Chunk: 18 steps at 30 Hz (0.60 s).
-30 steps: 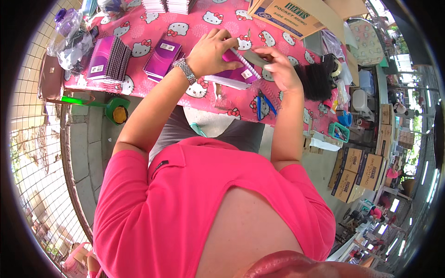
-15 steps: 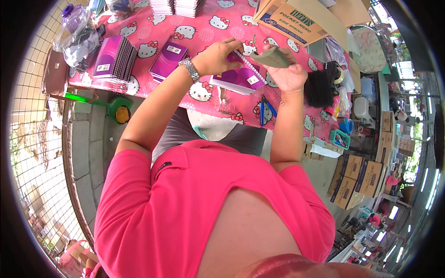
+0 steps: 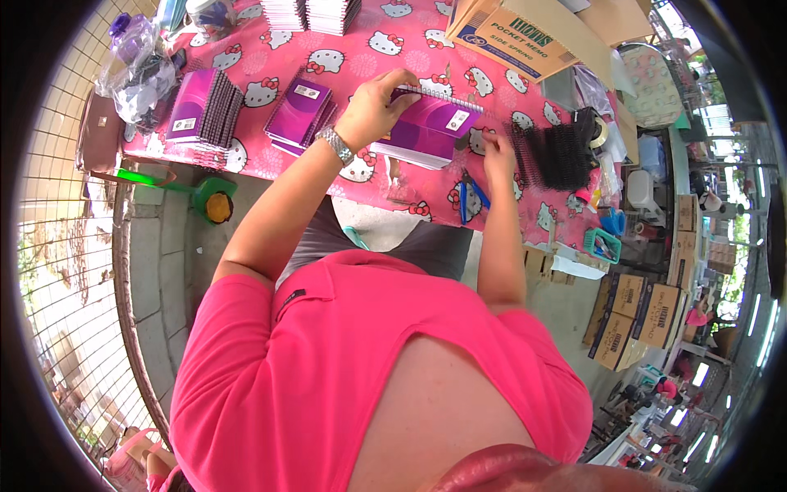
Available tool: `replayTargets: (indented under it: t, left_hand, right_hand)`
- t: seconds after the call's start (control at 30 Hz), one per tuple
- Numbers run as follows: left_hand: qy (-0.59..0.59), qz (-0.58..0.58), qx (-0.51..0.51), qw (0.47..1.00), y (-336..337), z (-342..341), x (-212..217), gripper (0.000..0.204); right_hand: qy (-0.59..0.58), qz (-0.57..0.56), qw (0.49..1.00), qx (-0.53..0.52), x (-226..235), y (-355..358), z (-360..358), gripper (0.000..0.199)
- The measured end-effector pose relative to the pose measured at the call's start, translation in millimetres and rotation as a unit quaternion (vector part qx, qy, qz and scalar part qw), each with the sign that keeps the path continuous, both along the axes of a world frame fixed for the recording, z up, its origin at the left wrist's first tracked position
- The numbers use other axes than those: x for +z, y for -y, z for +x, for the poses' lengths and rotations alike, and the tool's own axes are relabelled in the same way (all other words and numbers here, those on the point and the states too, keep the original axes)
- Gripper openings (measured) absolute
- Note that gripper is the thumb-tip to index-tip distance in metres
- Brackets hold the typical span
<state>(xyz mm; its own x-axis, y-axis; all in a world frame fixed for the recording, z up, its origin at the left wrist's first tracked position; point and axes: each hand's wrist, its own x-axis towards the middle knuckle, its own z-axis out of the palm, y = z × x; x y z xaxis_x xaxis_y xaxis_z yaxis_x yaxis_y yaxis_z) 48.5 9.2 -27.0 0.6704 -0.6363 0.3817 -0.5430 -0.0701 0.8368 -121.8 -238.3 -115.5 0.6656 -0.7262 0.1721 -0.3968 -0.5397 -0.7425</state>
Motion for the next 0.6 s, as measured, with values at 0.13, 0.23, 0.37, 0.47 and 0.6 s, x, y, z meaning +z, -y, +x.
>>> replayTargets:
  t: [0.13, 0.23, 0.37, 0.47, 0.6]
  left_hand:
    - [0.048, 0.003, 0.076, 0.996, -7, -2, -10, 0.020]
    - [0.047, -0.037, 0.090, 0.994, -5, -10, -11, 0.022]
    - [-0.027, 0.004, 0.070, 0.997, -1, -12, -10, 0.025]
    - [-0.043, 0.023, 0.079, 0.996, -7, -10, -9, 0.025]
    - [0.045, -0.050, 0.080, 0.995, -5, -9, -20, 0.024]
  right_hand:
    - [-0.211, -0.230, 0.950, 0.015, -18, -64, -60, 0.040]
    - [-0.212, -0.318, 0.924, 0.018, -28, -98, -91, 0.049]
    - [-0.038, -0.115, 0.993, 0.016, -18, -84, -94, 0.054]
    - [0.064, -0.126, 0.987, 0.081, 33, -109, -73, 0.053]
    - [0.127, -0.148, 0.964, 0.180, 86, -144, -32, 0.052]
